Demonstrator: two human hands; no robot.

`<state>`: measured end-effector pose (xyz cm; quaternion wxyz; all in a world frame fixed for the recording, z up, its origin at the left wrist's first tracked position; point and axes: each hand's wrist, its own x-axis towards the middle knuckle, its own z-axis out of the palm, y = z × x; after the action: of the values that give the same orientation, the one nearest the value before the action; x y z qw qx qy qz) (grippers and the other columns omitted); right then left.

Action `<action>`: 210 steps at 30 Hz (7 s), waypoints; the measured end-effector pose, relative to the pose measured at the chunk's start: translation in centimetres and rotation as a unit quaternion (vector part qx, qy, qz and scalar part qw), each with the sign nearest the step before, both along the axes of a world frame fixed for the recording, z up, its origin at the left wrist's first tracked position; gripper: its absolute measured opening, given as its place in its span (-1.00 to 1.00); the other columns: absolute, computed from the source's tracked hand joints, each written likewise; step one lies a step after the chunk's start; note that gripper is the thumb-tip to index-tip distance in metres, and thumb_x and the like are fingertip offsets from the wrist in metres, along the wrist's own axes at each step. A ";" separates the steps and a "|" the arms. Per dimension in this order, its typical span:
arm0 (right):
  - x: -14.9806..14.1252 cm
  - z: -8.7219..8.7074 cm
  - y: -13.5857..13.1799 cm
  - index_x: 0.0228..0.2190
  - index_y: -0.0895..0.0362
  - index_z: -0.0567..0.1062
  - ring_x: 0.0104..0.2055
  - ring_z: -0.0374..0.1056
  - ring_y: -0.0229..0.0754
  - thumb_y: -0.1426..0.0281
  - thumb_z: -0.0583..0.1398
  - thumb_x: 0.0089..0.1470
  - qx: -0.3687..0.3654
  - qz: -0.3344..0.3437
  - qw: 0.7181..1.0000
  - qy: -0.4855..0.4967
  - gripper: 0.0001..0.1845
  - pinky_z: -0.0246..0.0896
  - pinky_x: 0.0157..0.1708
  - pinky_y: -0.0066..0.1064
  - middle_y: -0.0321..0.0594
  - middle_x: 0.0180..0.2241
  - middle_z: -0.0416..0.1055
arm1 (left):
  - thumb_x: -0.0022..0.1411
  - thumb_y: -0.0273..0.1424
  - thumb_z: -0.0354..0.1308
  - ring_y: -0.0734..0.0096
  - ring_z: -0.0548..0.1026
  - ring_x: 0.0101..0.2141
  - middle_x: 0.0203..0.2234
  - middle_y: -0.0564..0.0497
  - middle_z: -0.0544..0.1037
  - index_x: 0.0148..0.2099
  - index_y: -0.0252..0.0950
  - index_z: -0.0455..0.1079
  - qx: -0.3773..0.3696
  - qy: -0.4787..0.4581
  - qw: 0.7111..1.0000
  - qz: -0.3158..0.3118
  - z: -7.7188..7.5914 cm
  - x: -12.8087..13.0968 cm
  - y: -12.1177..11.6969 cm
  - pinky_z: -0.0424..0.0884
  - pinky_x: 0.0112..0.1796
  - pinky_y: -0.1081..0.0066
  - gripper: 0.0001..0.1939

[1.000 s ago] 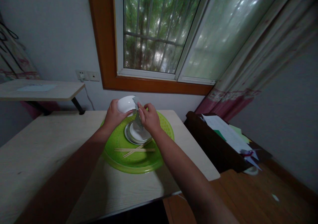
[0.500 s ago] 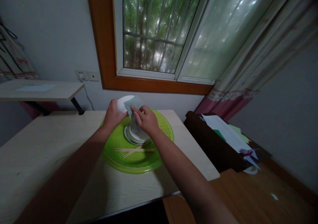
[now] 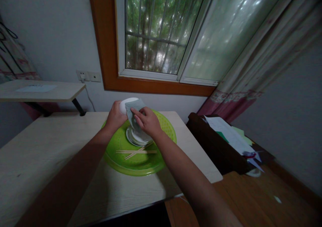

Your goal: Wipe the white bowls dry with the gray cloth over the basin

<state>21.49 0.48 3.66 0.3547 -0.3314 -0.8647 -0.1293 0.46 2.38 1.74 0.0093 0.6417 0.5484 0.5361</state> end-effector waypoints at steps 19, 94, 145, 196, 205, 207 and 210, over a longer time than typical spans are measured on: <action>0.1 0.1 0.2 0.40 0.02 0.12 0.40 0.10 0.02 0.23 0.05 0.40 -0.056 0.042 0.992 0.104 -0.38 0.05 0.39 0.03 -0.03 0.37 0.17 | -0.07 -0.15 0.47 0.06 0.49 -0.03 -0.10 -0.10 0.46 0.02 -0.21 0.27 0.036 0.087 0.993 -0.072 -0.2 0.1 -0.2 0.45 0.02 0.11 -0.33; 1.0 -1.0 2.7 -0.08 0.05 0.53 -0.05 0.36 -0.01 0.08 0.51 -0.14 -0.194 0.078 0.947 0.244 -0.38 0.27 0.00 -0.20 -0.16 -0.11 0.47 | 0.00 -0.31 0.38 0.09 0.47 -0.06 -0.10 -0.09 0.44 0.08 -0.24 0.25 0.032 0.196 0.971 -0.133 -0.7 0.0 -0.6 0.46 -0.03 0.14 -0.39; 0.9 -1.1 2.1 -0.46 0.02 0.26 -0.37 0.17 -0.20 -0.14 0.19 0.12 -0.349 0.130 0.803 0.465 -0.49 0.19 -0.32 -0.39 -0.36 -0.45 0.20 | 0.00 -0.30 0.39 0.12 0.45 0.04 0.02 -0.17 0.43 0.22 -0.27 0.20 0.065 0.123 0.978 -0.153 0.2 0.2 -1.1 0.44 0.09 0.11 -0.25; 1.1 0.1 1.4 -0.17 -0.02 0.63 0.15 0.38 -0.08 0.22 0.24 0.25 -0.133 0.090 0.921 0.354 -0.80 0.24 0.23 -0.13 -0.14 0.03 0.51 | 0.08 -0.23 0.37 0.10 0.45 0.03 -0.02 -0.15 0.48 0.18 -0.24 0.30 0.059 0.170 0.979 -0.100 0.8 0.2 -1.3 0.45 0.09 0.11 -0.36; 1.2 -1.1 2.6 0.05 0.08 0.59 0.15 0.46 -0.05 0.07 0.06 0.36 -0.217 0.050 0.898 0.380 -0.50 0.27 0.23 -0.13 -0.10 0.09 0.56 | 0.09 -0.23 0.37 0.10 0.46 0.01 -0.02 -0.16 0.49 0.18 -0.25 0.30 0.074 0.180 0.977 -0.087 0.6 0.1 -1.2 0.46 0.08 0.12 -0.36; 1.2 -1.3 2.7 0.06 0.09 0.59 0.15 0.47 -0.03 0.05 0.05 0.36 -0.217 0.045 0.900 0.375 -0.47 0.28 0.23 -0.12 -0.10 0.09 0.56 | 0.10 -0.21 0.36 0.09 0.46 0.01 -0.01 -0.17 0.49 0.19 -0.25 0.29 0.074 0.182 0.977 -0.086 0.5 0.1 -1.2 0.46 0.08 0.11 -0.36; 1.2 -1.1 2.5 0.07 0.05 0.59 0.18 0.45 -0.06 0.07 0.04 0.37 -0.189 0.059 0.913 0.357 -0.50 0.27 0.26 -0.12 -0.13 0.11 0.54 | 0.10 -0.19 0.36 0.09 0.47 0.01 0.00 -0.17 0.49 0.20 -0.25 0.29 0.073 0.178 0.978 -0.079 0.5 0.0 -1.2 0.46 0.08 0.11 -0.34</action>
<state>22.73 2.97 2.54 0.5777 -0.3648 -0.7066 0.1842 0.46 1.22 2.22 -0.0928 0.7673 0.4482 0.4492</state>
